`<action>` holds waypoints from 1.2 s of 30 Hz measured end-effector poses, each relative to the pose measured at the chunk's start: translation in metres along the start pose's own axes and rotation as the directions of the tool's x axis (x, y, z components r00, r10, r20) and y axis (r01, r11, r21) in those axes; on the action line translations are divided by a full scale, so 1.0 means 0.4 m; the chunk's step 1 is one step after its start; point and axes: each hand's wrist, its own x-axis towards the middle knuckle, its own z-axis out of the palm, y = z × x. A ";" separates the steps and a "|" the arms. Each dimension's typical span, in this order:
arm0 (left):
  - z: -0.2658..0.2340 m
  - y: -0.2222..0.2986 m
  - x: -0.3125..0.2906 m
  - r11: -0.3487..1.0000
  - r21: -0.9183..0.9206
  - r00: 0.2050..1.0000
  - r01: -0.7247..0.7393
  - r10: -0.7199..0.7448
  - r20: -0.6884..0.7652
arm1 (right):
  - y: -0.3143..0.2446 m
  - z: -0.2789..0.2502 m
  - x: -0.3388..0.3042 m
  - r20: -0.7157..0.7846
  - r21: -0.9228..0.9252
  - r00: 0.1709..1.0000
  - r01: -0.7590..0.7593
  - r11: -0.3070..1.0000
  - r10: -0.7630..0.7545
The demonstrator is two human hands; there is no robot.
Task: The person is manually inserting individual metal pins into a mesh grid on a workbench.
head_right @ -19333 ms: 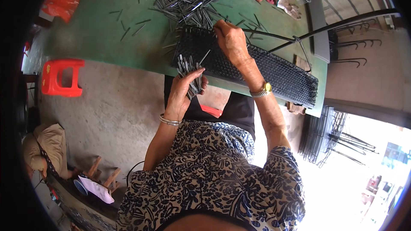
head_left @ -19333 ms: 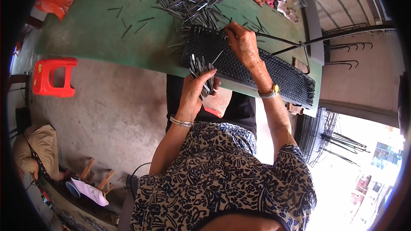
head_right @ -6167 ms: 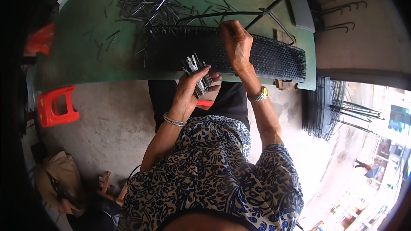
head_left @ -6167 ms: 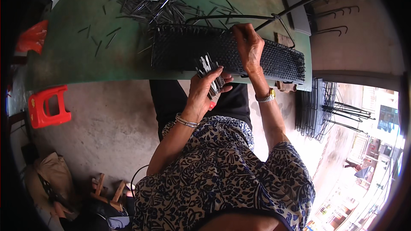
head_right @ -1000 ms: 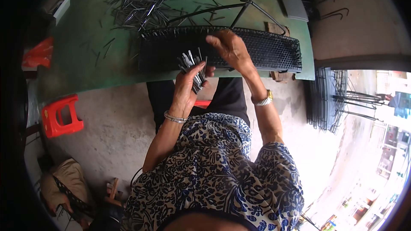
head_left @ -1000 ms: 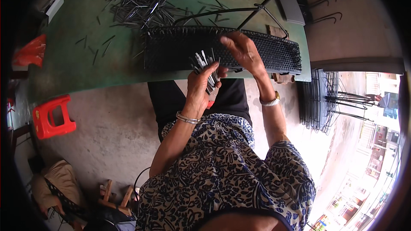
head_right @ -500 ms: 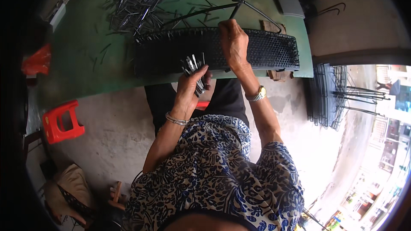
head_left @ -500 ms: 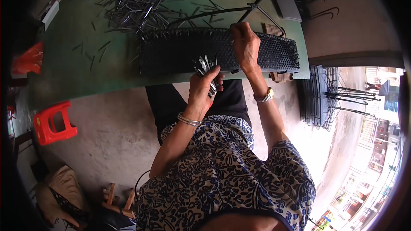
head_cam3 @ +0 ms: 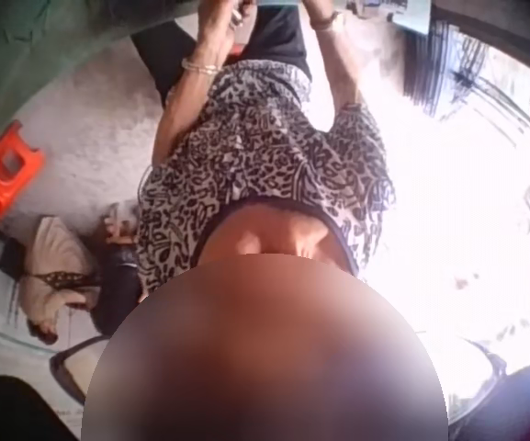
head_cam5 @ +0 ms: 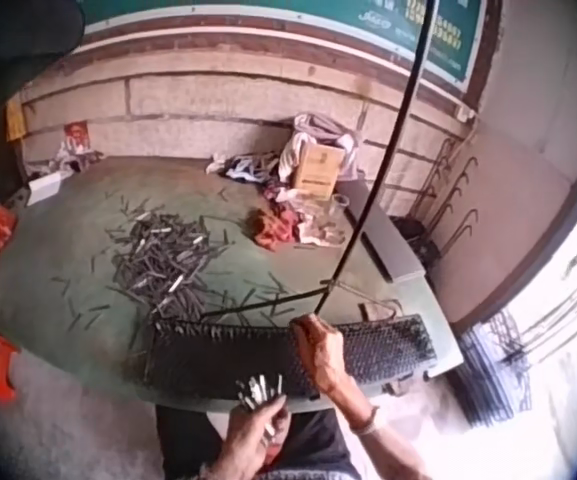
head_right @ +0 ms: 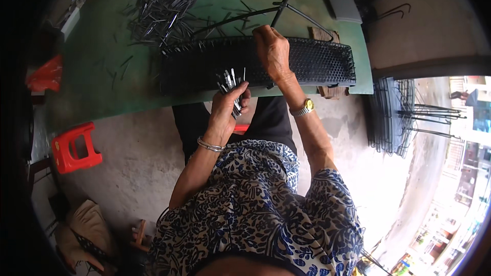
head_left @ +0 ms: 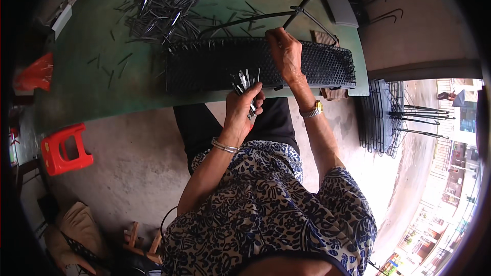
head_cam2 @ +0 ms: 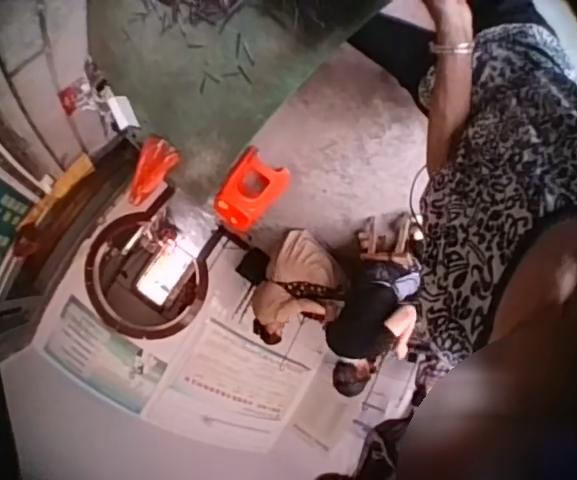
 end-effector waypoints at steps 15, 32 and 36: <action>0.003 -0.006 0.005 0.999 0.018 0.999 -0.049 0.050 -0.019 | -0.017 -0.046 -0.033 0.291 -0.097 0.945 -0.124 0.988 0.147; 0.021 -0.028 0.030 0.996 -0.082 1.000 0.017 -0.015 0.028 | 0.034 -0.003 -0.012 -0.088 -0.002 0.996 -0.023 1.000 0.023; 0.013 -0.012 0.028 0.999 -0.031 1.000 -0.009 0.010 0.015 | 0.022 -0.004 0.004 -0.029 0.000 1.000 -0.012 1.000 0.012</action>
